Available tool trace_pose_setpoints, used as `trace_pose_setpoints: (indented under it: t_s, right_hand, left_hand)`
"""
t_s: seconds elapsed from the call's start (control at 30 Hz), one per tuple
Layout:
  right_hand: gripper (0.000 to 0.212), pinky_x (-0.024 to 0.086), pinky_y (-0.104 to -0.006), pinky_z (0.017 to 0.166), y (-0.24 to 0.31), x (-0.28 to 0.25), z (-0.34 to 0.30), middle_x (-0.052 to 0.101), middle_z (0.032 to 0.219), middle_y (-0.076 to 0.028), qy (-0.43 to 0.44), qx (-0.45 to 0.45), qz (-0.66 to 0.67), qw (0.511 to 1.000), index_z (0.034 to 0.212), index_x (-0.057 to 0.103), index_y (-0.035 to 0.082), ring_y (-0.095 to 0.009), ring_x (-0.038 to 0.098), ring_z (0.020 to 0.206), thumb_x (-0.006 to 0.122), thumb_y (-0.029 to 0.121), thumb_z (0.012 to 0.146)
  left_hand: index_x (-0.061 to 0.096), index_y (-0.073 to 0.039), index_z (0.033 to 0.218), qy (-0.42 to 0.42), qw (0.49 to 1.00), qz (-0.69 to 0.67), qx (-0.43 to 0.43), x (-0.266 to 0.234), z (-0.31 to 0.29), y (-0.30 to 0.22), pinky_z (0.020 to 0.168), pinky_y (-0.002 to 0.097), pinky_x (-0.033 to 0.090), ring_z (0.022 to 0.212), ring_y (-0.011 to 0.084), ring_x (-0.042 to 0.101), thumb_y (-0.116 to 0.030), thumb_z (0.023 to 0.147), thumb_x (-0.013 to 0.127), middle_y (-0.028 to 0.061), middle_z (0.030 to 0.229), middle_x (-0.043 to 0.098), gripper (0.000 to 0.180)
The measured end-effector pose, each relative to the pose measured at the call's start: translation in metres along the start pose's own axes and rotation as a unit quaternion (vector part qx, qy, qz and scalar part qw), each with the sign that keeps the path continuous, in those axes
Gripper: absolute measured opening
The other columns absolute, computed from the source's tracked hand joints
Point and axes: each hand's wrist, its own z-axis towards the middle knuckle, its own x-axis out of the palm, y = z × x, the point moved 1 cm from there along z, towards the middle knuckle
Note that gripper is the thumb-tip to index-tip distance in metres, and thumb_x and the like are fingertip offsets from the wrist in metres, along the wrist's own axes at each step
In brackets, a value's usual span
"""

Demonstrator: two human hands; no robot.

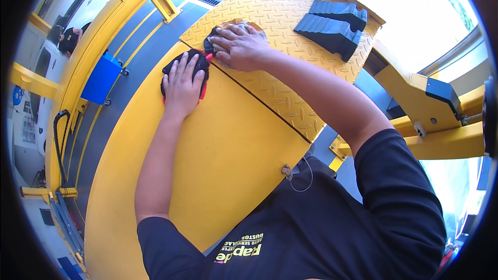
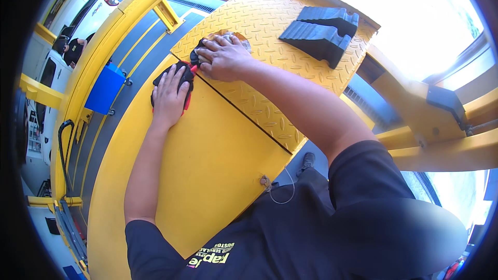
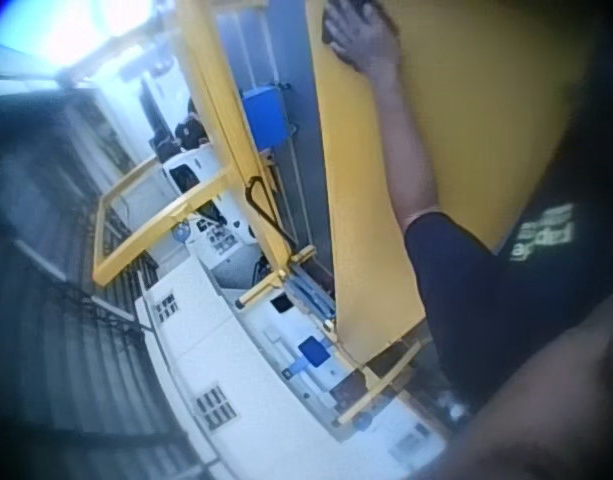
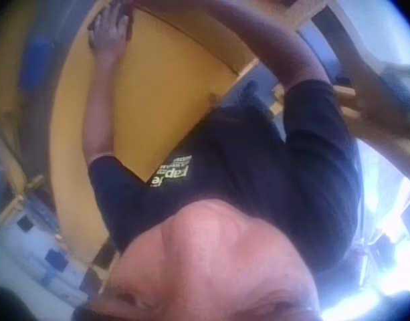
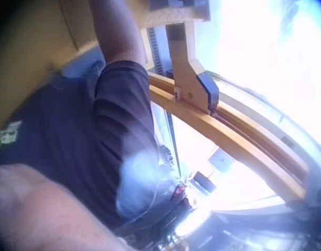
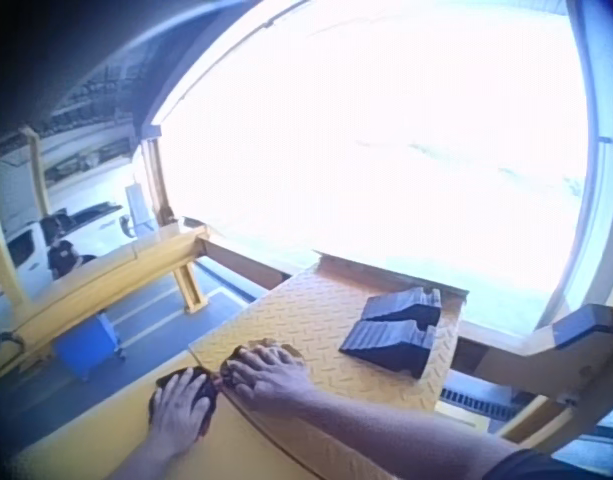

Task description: The person wipes a yellow metal car lift platform and its surrounding beams using two cloths. They clean flat surfaces, textured diamond-plate sections, and vertical supports, moving around the lift to reach different areas.

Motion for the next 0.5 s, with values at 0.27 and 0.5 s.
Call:
trace_pose_setpoints:
  t_s: [0.27, 0.5]
  right_hand:
    - [0.055, 0.027, -0.0559, 0.128, -0.032, -0.033, -0.145, 0.045, 0.170, -0.010, -0.060, -0.084, 0.101, 0.990, 0.154, 0.060, 0.020, -0.035, 0.039, 0.157, 0.050, 0.042, 0.105]
    - [0.040, 0.038, -0.0518, 0.122, -0.085, -0.070, -0.238, 0.065, 0.153, -0.006, -0.153, -0.058, 0.145, 0.976, 0.136, 0.073, 0.017, -0.026, 0.056, 0.145, 0.062, 0.029, 0.100]
  left_hand:
    - [0.041, -0.023, 0.167, 0.010, 0.999, 0.011, -0.030, -0.002, 0.005, 0.026, 0.131, 0.0538, 0.020, 0.162, 0.0360, 0.029, -0.048, 0.113, 0.043, 0.0077, 0.177, 0.032, 0.060]
    - [0.034, -0.019, 0.170, 0.068, 0.978, 0.087, -0.178, -0.016, -0.020, 0.002, 0.131, 0.0521, 0.025, 0.160, 0.0419, 0.030, -0.053, 0.113, 0.042, 0.0183, 0.176, 0.030, 0.067]
